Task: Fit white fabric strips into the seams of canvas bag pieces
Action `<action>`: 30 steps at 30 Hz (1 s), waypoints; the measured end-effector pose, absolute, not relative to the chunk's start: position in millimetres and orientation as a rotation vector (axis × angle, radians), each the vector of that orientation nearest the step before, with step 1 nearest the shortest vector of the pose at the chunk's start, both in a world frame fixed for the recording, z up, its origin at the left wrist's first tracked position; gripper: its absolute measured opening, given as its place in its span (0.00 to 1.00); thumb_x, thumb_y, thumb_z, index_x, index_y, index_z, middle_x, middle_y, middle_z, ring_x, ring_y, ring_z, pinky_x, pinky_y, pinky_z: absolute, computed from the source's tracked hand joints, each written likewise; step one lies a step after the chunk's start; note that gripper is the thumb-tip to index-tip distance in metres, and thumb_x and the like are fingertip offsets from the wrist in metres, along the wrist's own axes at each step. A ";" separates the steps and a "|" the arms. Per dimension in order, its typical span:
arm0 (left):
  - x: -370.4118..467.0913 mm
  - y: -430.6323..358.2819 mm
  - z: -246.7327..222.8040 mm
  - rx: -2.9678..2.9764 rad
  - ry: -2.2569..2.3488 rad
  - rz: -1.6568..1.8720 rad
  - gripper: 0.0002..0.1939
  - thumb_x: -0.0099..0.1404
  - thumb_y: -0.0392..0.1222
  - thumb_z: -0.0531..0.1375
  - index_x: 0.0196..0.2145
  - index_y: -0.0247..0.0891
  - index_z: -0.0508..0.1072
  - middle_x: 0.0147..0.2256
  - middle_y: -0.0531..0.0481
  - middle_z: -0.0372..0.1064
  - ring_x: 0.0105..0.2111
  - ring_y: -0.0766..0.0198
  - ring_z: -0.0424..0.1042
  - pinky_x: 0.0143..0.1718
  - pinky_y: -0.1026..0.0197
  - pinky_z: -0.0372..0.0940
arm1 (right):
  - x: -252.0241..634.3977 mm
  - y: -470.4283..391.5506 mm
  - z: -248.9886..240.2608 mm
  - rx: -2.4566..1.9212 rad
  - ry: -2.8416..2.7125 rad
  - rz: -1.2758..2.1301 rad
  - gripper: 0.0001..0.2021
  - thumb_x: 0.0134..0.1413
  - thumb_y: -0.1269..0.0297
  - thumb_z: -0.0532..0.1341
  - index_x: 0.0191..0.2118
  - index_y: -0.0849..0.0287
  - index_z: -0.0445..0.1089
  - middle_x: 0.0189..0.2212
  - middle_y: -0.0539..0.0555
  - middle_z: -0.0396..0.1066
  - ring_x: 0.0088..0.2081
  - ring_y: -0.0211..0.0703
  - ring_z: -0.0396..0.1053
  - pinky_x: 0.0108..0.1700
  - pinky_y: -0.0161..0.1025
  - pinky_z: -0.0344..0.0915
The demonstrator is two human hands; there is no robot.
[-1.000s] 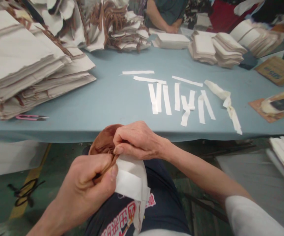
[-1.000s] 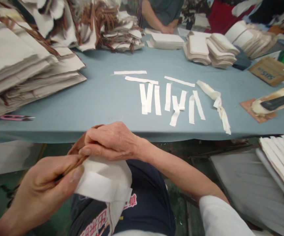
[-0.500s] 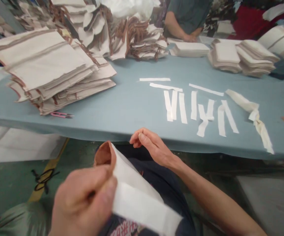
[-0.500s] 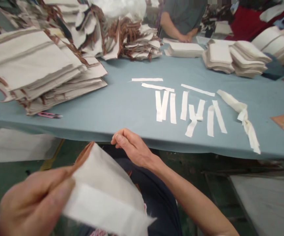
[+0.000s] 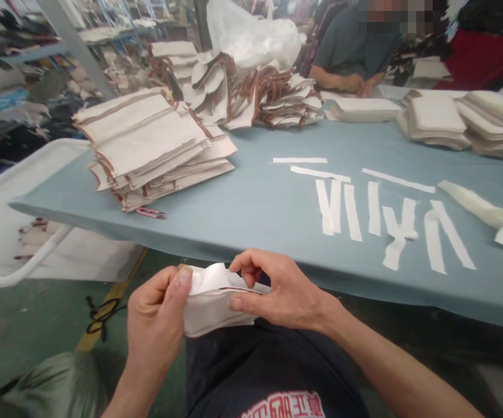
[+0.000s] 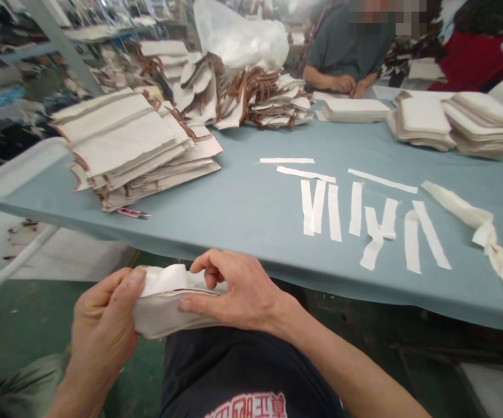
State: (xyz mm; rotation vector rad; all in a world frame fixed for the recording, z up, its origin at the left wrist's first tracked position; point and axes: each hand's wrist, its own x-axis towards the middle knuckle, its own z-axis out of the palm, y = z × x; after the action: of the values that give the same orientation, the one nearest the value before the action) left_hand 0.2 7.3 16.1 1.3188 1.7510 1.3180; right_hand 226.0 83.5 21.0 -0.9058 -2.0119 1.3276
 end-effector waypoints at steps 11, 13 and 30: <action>-19.5 8.9 31.8 1.172 1.852 1.461 0.30 0.69 0.62 0.66 0.19 0.43 0.62 0.20 0.57 0.52 0.21 0.65 0.51 0.20 0.62 0.52 | 157.9 109.9 34.1 -0.553 -2.046 1.323 0.18 0.73 0.48 0.64 0.35 0.56 0.71 0.42 0.56 0.81 0.44 0.45 0.76 0.49 0.42 0.71; -29.8 7.1 31.4 1.131 1.926 1.518 0.30 0.68 0.63 0.66 0.19 0.44 0.59 0.21 0.56 0.52 0.22 0.65 0.52 0.21 0.62 0.54 | 149.2 105.6 37.6 -0.615 -2.128 1.141 0.21 0.73 0.49 0.64 0.30 0.55 0.67 0.29 0.50 0.73 0.33 0.41 0.69 0.37 0.38 0.63; -219.0 -23.0 -61.5 0.842 2.478 1.511 0.32 0.76 0.65 0.65 0.23 0.41 0.66 0.19 0.61 0.56 0.18 0.69 0.58 0.19 0.64 0.56 | 182.6 157.4 -79.4 -1.412 -2.234 0.825 0.19 0.61 0.41 0.62 0.35 0.48 0.83 0.20 0.49 0.76 0.22 0.49 0.77 0.27 0.41 0.74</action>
State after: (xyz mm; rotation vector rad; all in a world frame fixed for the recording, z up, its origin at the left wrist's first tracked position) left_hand -219.0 -23.0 -61.5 0.8419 2.4784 1.5107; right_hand 182.6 157.4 -79.4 -1.4122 -2.2340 0.8253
